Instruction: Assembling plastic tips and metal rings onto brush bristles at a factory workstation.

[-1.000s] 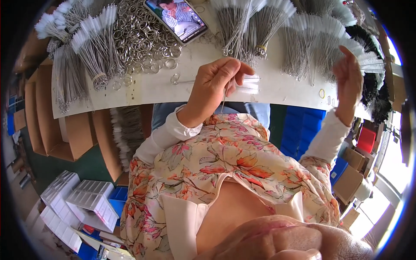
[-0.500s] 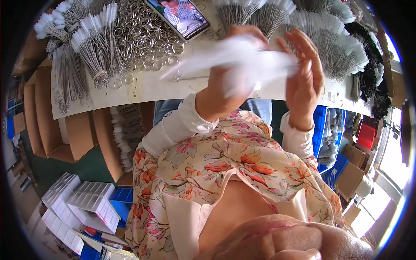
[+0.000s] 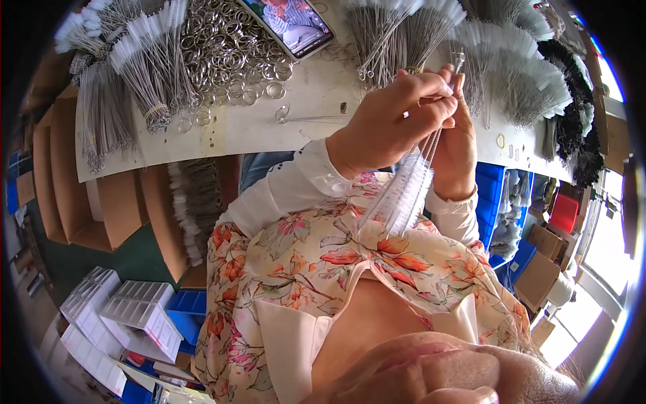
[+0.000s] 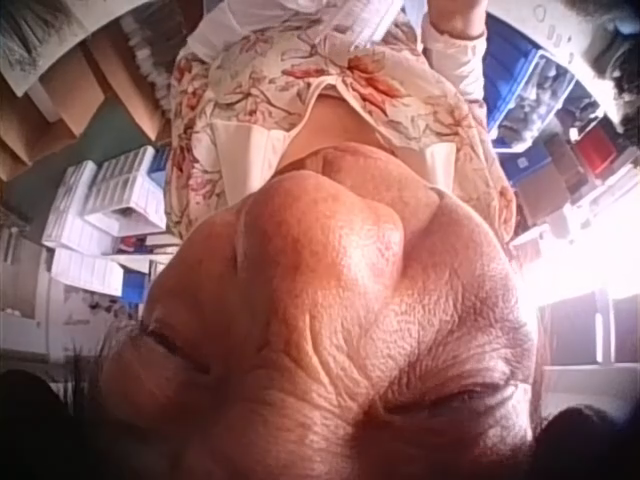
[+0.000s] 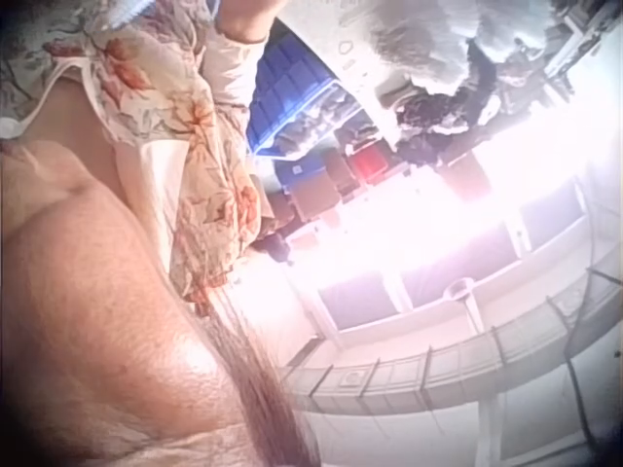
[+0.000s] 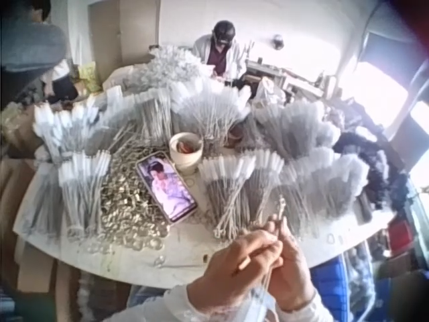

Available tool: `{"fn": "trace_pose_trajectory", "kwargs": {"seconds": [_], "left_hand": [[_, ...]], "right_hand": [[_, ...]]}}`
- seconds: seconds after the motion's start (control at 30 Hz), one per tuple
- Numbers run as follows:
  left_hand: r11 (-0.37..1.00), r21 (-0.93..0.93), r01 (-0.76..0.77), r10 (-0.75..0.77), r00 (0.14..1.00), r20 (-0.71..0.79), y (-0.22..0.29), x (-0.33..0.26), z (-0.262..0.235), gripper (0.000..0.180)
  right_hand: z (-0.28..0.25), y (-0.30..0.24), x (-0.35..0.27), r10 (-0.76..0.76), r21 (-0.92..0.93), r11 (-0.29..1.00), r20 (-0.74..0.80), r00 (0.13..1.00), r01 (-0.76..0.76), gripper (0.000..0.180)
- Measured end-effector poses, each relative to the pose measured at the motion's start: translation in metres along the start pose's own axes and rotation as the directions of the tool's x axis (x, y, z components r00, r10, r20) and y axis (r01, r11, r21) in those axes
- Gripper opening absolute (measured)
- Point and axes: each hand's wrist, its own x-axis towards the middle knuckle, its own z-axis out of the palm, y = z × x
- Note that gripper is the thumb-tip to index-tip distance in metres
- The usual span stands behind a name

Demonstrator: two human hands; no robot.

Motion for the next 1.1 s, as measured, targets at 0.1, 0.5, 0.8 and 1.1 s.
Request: {"fn": "trace_pose_trajectory", "kwargs": {"seconds": [0.1, 0.5, 0.8, 1.1], "left_hand": [[0.968, 0.243, -0.066, 0.043, 0.994, 0.098, -0.002, -0.003, -0.005, 0.025], [0.945, -0.013, 0.328, -0.32, 0.93, 0.179, -0.005, -0.01, -0.021, 0.072], [0.909, -0.14, 0.394, -0.277, 0.819, 0.503, 0.002, -0.011, -0.051, 0.037], [0.825, -0.352, 0.442, -0.295, 0.868, 0.399, 0.013, -0.009, -0.044, 0.021]], "right_hand": [[0.007, -0.014, 0.004, -0.004, 0.169, 0.985, 0.134, 0.991, -0.019, 0.021], [0.021, -0.039, -0.017, 0.188, -0.952, -0.14, 0.246, 0.951, 0.273, 0.01], [0.015, -0.047, -0.025, 0.424, -0.963, 0.262, 0.064, 0.903, -0.055, 0.01], [-0.004, -0.042, -0.03, 0.655, -0.679, 0.592, 0.093, 0.75, -0.434, 0.02]]}}
